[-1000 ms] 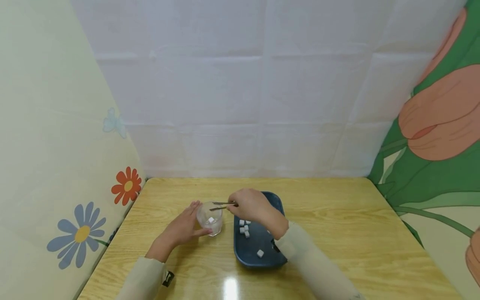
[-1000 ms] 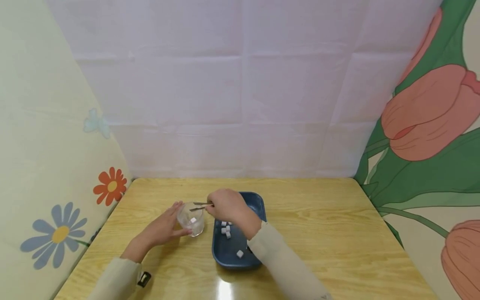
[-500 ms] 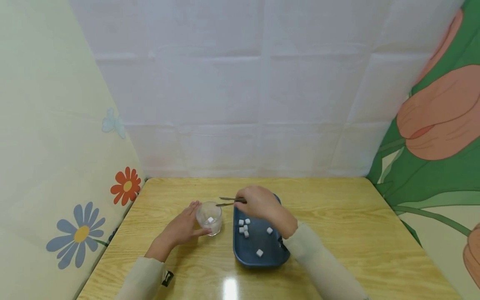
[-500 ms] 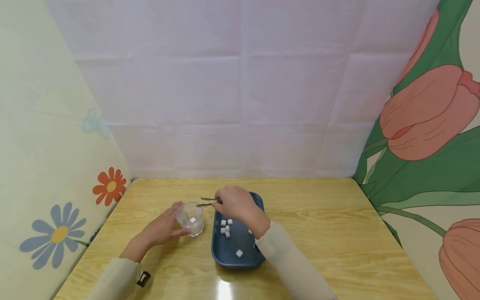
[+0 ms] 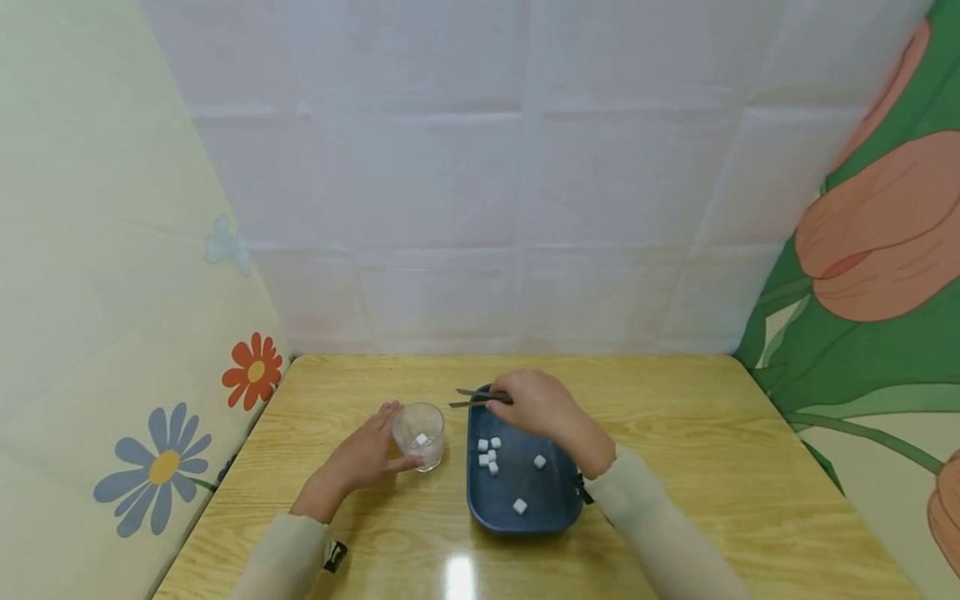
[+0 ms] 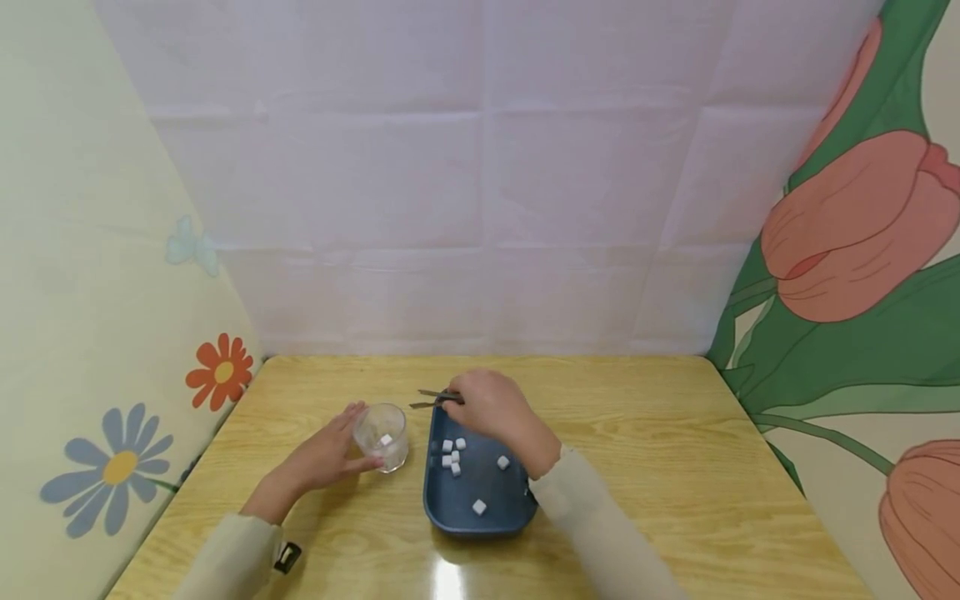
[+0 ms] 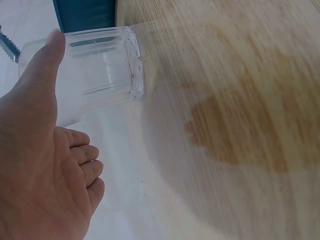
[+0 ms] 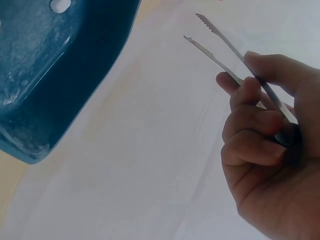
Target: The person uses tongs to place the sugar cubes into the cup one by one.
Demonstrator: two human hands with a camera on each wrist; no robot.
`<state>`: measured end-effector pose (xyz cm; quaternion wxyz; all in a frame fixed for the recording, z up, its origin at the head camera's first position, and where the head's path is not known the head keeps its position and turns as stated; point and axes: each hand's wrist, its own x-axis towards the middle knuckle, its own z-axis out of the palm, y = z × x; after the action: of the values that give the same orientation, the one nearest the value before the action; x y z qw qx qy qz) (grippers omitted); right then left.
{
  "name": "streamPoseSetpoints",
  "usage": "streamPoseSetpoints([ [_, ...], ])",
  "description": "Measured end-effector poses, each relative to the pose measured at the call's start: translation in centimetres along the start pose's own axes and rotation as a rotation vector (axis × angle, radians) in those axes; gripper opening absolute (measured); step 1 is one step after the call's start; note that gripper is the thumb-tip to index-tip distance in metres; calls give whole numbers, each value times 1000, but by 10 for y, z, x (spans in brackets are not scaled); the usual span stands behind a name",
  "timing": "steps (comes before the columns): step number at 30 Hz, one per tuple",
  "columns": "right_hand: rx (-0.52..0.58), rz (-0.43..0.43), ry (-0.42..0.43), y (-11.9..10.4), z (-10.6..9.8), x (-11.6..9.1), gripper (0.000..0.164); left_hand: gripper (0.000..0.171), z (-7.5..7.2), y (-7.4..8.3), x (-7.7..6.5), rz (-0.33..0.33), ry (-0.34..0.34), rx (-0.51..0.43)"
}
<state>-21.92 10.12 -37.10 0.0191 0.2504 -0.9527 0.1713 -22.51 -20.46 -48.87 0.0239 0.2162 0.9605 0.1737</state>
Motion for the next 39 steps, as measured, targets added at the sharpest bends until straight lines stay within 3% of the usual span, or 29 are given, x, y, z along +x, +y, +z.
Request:
streamPoseSetpoints([
  [14,-16,40,9,14,-4,-15,21,106,-2,0,0,1,-5,3],
  [39,-21,92,-77,31,14,-22,24,104,-5,3,-2,7,3,-15],
])
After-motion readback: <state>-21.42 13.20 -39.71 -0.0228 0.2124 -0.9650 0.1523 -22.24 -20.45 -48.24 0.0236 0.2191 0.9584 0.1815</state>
